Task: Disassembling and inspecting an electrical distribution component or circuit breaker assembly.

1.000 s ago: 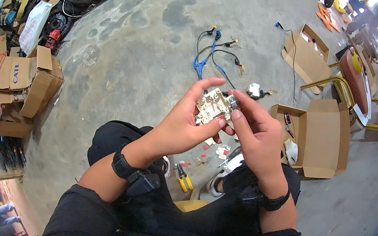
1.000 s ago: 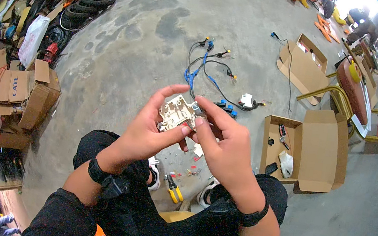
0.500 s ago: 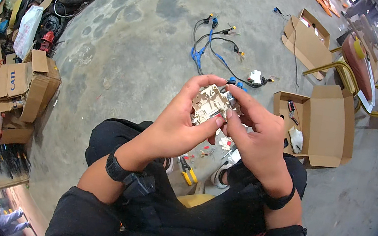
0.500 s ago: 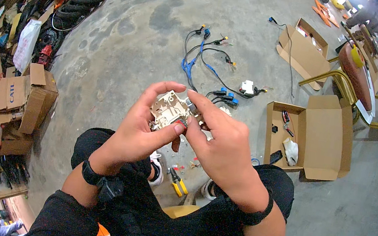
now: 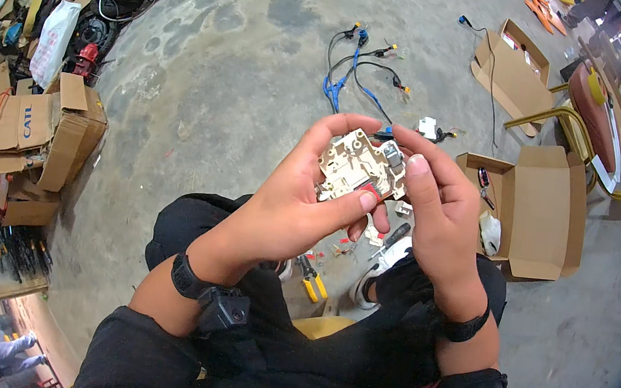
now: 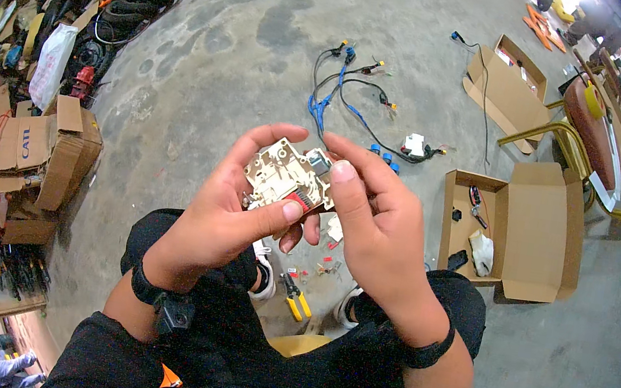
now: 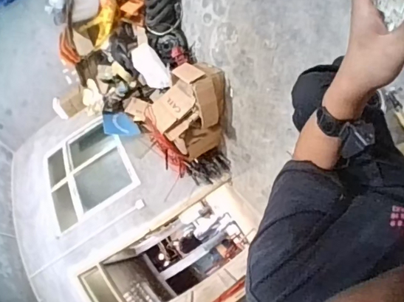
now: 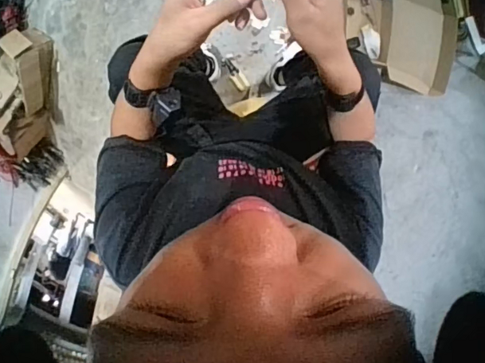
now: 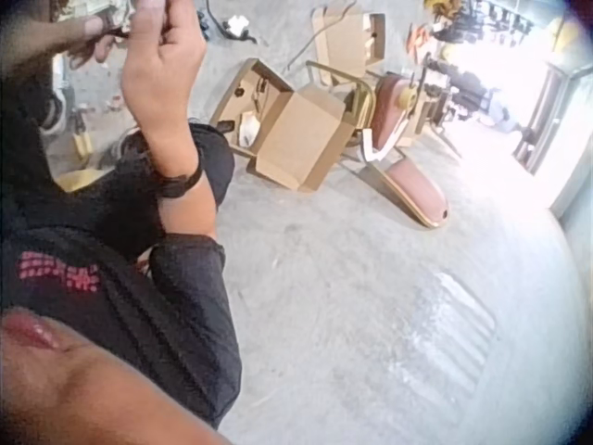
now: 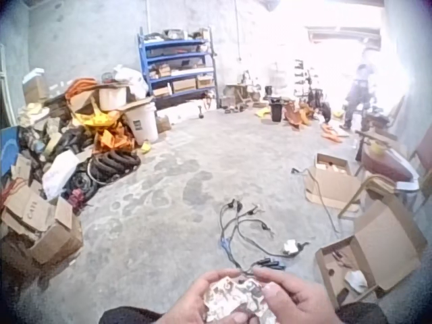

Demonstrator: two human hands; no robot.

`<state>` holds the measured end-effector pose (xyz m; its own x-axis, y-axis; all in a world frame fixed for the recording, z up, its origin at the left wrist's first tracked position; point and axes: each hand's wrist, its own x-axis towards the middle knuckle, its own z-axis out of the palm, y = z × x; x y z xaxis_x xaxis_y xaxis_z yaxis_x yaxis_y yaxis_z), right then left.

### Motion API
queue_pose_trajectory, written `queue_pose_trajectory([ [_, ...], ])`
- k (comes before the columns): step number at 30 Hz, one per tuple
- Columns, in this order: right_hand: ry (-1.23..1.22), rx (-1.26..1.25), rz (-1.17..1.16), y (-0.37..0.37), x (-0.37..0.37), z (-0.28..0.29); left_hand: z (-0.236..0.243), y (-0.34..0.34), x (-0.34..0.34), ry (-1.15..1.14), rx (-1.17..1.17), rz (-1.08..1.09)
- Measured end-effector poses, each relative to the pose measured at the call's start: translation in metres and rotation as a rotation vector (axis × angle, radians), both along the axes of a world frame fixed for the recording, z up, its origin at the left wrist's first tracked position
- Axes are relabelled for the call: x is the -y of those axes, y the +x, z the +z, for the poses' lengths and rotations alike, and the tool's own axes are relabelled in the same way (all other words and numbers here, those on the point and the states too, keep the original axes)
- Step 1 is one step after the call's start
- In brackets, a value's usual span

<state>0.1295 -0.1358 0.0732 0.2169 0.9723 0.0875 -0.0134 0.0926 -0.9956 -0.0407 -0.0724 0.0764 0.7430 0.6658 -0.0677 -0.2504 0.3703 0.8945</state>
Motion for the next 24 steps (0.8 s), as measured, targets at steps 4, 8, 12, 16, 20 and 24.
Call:
queue_pose_trajectory([
  [4,-0.094,-0.221,0.132,0.005,0.010,0.007,-0.004,0.005,0.001,0.036,0.016,-0.002],
  [8,-0.078,-0.284,0.095,0.009,0.012,0.002,-0.010,0.010,-0.001,0.001,0.050,-0.013],
  [12,-0.101,-0.342,0.104,0.012,0.006,-0.004,-0.019,0.011,-0.007,-0.021,0.068,-0.031],
  [16,-0.097,-0.320,0.108,0.010,0.003,-0.005,-0.018,0.009,-0.012,-0.013,0.051,-0.045],
  [20,-0.116,-0.277,0.104,0.008,0.001,-0.003,-0.019,0.007,-0.015,-0.004,0.049,-0.045],
  [24,-0.114,-0.272,0.106,0.006,-0.001,-0.006,-0.016,0.008,-0.019,-0.076,-0.016,-0.027],
])
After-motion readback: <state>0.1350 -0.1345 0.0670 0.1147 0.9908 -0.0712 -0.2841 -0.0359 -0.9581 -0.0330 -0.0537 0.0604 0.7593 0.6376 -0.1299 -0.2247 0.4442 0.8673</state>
